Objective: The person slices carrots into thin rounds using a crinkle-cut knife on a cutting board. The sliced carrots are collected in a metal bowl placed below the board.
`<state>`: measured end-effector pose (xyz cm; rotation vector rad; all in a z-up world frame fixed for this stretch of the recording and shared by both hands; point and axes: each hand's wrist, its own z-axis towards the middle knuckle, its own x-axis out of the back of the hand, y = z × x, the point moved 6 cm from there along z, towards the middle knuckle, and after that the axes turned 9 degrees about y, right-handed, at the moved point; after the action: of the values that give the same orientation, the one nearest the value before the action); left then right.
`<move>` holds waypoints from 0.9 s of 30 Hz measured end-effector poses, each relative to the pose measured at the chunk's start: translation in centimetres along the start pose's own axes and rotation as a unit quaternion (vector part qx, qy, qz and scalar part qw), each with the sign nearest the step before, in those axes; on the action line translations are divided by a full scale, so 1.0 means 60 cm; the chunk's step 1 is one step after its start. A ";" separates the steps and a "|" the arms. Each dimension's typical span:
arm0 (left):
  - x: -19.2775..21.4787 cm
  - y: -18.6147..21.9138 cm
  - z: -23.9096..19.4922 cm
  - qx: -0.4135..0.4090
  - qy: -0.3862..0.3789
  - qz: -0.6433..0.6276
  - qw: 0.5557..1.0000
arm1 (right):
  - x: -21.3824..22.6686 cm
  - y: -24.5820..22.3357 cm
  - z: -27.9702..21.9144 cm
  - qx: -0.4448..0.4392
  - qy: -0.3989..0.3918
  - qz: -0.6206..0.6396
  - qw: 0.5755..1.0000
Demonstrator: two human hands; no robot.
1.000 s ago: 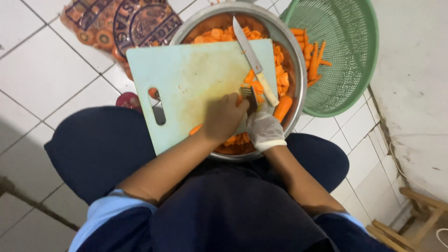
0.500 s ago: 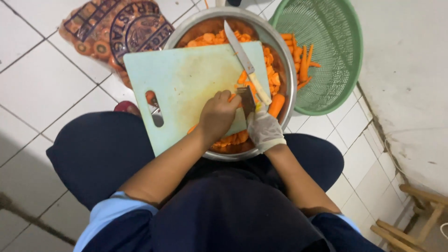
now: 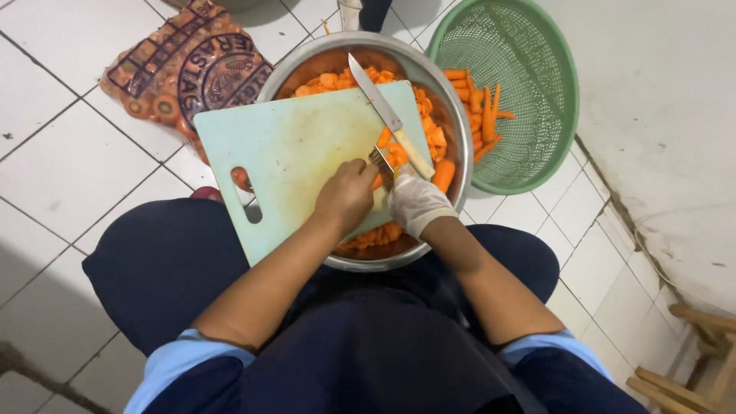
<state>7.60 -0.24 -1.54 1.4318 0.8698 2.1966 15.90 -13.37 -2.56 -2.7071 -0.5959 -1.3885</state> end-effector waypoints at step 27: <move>0.005 0.022 0.006 -0.054 0.151 0.069 0.985 | 0.003 -0.037 -0.025 -0.019 0.016 0.046 0.999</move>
<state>7.81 -0.93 -0.37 1.1579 0.7492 2.5698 14.03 -11.55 -1.80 -2.6967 -0.4424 -1.4327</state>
